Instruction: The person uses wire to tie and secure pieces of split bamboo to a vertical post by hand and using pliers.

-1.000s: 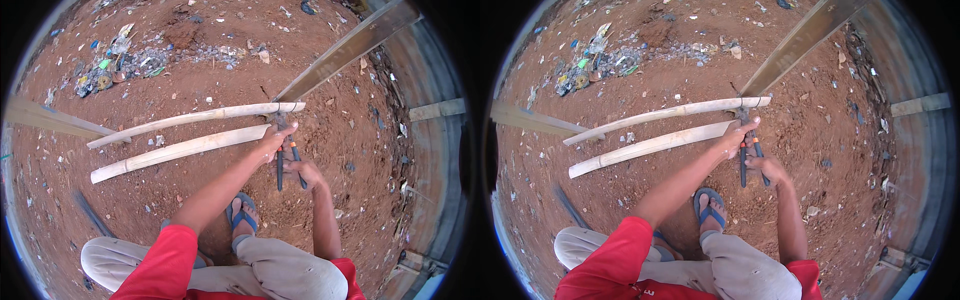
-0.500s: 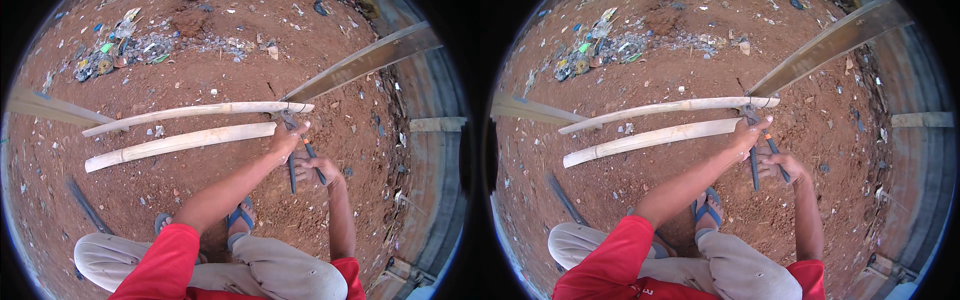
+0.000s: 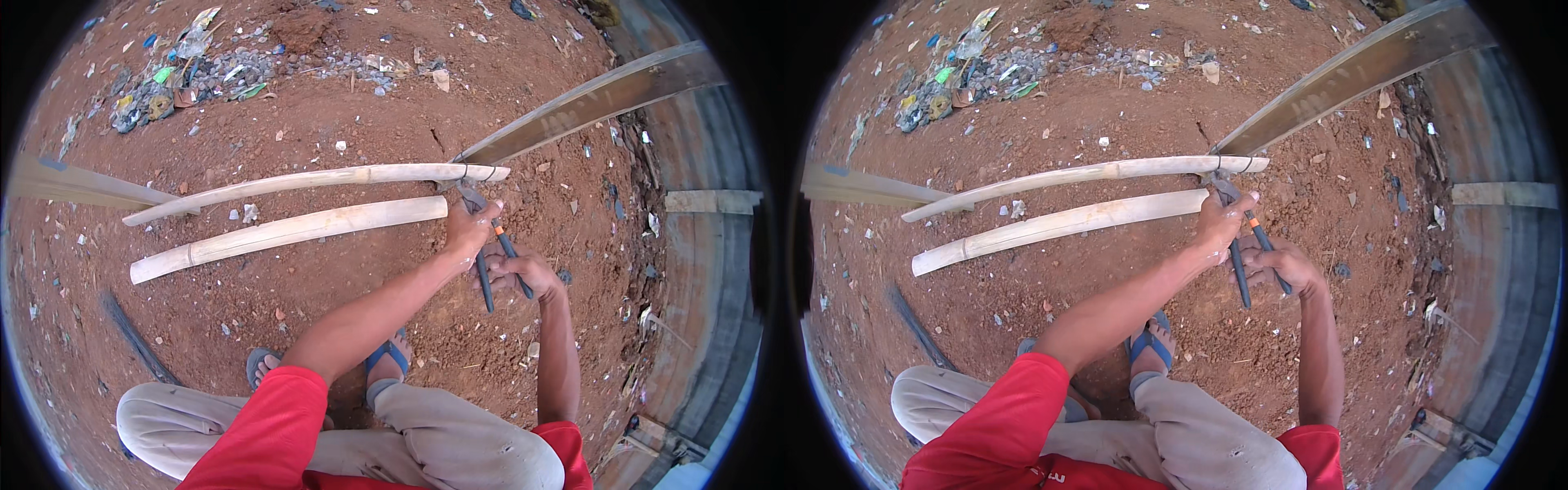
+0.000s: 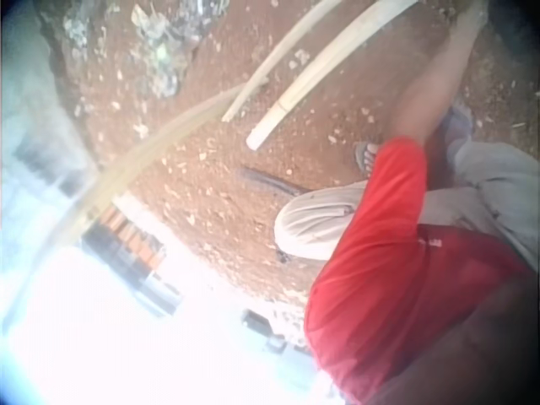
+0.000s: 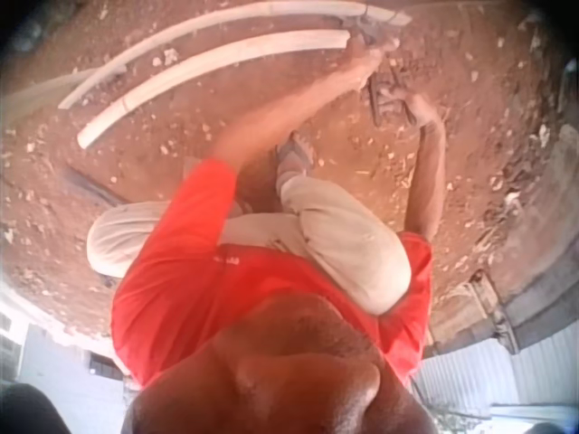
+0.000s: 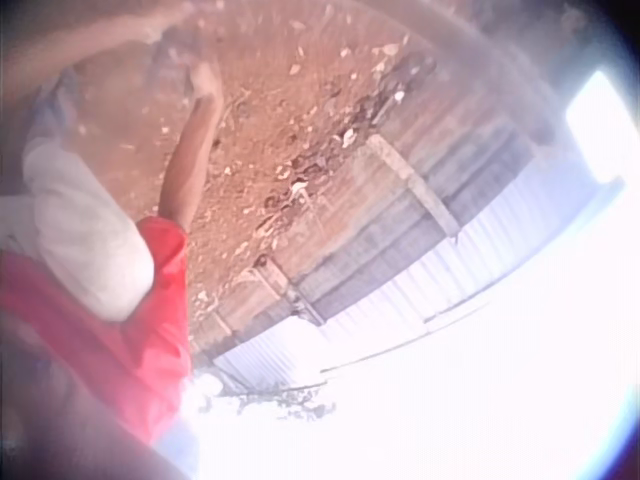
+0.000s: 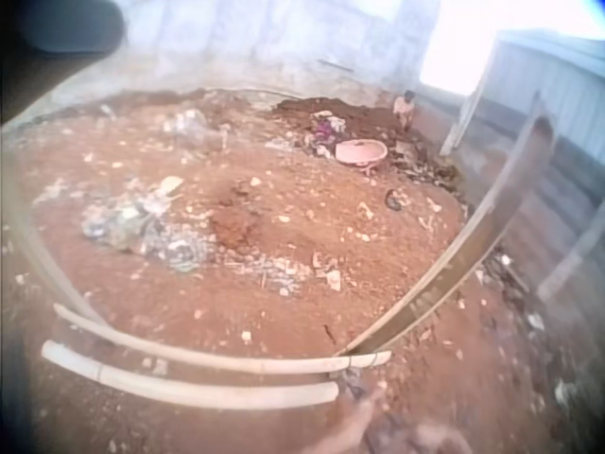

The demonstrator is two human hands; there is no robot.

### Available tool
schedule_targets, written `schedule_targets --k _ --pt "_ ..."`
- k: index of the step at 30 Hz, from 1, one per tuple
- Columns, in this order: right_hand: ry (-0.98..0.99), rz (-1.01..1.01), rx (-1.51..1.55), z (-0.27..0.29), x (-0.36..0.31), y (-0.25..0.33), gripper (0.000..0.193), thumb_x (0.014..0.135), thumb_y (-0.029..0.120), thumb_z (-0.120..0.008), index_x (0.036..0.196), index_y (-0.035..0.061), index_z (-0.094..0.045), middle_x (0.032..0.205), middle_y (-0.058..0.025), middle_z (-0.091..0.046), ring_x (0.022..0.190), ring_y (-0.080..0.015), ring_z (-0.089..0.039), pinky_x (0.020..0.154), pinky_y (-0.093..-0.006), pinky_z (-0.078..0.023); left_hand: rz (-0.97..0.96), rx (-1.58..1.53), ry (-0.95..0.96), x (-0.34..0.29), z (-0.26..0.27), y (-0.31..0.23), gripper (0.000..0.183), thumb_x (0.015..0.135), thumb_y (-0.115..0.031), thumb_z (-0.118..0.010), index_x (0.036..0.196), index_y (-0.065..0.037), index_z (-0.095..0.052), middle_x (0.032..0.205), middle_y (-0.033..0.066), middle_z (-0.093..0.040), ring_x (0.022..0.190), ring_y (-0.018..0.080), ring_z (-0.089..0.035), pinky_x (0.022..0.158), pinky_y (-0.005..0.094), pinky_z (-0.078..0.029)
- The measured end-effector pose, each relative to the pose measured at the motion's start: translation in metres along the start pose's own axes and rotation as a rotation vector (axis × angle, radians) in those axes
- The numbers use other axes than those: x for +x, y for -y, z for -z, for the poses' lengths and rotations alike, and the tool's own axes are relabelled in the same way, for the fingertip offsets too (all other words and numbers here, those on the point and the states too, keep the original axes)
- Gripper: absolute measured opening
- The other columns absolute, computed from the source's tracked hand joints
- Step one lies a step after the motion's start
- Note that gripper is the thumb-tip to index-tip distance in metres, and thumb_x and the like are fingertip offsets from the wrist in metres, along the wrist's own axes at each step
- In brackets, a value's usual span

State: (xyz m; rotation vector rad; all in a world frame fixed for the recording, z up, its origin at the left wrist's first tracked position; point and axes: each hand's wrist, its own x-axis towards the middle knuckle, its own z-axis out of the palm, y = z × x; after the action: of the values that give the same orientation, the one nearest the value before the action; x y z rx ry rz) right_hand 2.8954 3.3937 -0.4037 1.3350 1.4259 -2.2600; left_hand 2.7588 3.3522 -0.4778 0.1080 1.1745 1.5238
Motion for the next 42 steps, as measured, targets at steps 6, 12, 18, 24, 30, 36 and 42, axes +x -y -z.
schedule_targets --k 6,12,18,24,30,36,42 --pt "-0.756 0.244 -1.41 -0.054 -0.005 0.001 0.066 0.076 0.028 -0.075 0.128 -0.0033 -0.051 0.112 -0.0238 -0.061 0.108 -0.0387 -0.061 0.1 -0.0533 -0.044 -0.003 -0.194 -0.006 0.019 -0.001 0.019 0.019 0.089 -0.011 -0.069 0.094 0.0 -0.054 0.087 0.013 -0.066 0.072 0.0208 -0.067 0.059 0.0336 -0.057" --pt "-1.234 0.456 -1.767 -0.075 0.003 -0.045 0.084 0.074 0.027 -0.073 0.144 -0.0028 -0.037 0.112 -0.0169 -0.056 0.106 -0.0361 -0.054 0.102 -0.0525 -0.036 0.106 -0.388 0.014 0.004 -0.019 0.003 0.015 0.092 -0.009 -0.066 0.092 0.002 -0.056 0.082 0.013 -0.065 0.07 0.0227 -0.069 0.058 0.0355 -0.06" --pt "-1.193 0.223 -1.6 -0.043 0.005 -0.036 0.065 0.081 0.022 -0.068 0.137 -0.0001 -0.046 0.11 -0.017 -0.056 0.099 -0.0336 -0.054 0.084 -0.048 -0.04 0.063 -0.44 -0.066 0.014 -0.034 0.01 0.017 0.094 -0.011 -0.066 0.088 0.0 -0.054 0.078 0.0099 -0.062 0.063 0.0195 -0.067 0.053 0.0327 -0.059" --pt "-1.116 0.399 -1.667 0.002 0.013 -0.044 0.053 0.085 0.024 -0.065 0.13 0.0011 -0.048 0.102 -0.0159 -0.054 0.092 -0.0327 -0.053 0.079 -0.0455 -0.04 -0.11 -0.505 -0.138 0.02 -0.05 0.025 0.021 0.094 -0.012 -0.065 0.083 0.001 -0.054 0.075 0.0096 -0.061 0.059 0.0183 -0.066 0.049 0.0303 -0.056" --pt "-1.056 0.487 -1.656 0.025 0.022 -0.048 0.057 0.079 0.014 -0.066 0.13 0.0009 -0.046 0.098 -0.0166 -0.052 0.089 -0.0342 -0.053 0.078 -0.0456 -0.04 -0.228 -0.466 -0.185 0.028 -0.055 0.036 0.024 0.094 -0.011 -0.066 0.08 0.001 -0.05 0.068 0.0093 -0.06 0.055 0.0167 -0.064 0.049 0.0294 -0.055" --pt "-1.047 0.512 -1.64 0.038 0.029 -0.053 0.059 0.074 0.008 -0.063 0.13 0.0015 -0.046 0.097 -0.0169 -0.052 0.089 -0.0345 -0.052 0.075 -0.0448 -0.04 -0.3 -0.535 -0.171 0.03 -0.057 0.038 0.022 0.094 -0.009 -0.065 0.08 0.003 -0.052 0.069 0.0093 -0.061 0.055 0.0164 -0.063 0.05 0.0289 -0.055" --pt "-1.018 0.568 -1.662 0.037 0.028 -0.044 0.056 0.075 0.008 -0.062 0.129 0.0016 -0.046 0.097 -0.0164 -0.052 0.092 -0.0341 -0.053 0.078 -0.0445 -0.04 -0.318 -0.509 -0.091 0.03 -0.053 0.034 0.022 0.095 -0.009 -0.064 0.086 0.001 -0.047 0.077 0.0102 -0.06 0.061 0.018 -0.065 0.049 0.0298 -0.053"
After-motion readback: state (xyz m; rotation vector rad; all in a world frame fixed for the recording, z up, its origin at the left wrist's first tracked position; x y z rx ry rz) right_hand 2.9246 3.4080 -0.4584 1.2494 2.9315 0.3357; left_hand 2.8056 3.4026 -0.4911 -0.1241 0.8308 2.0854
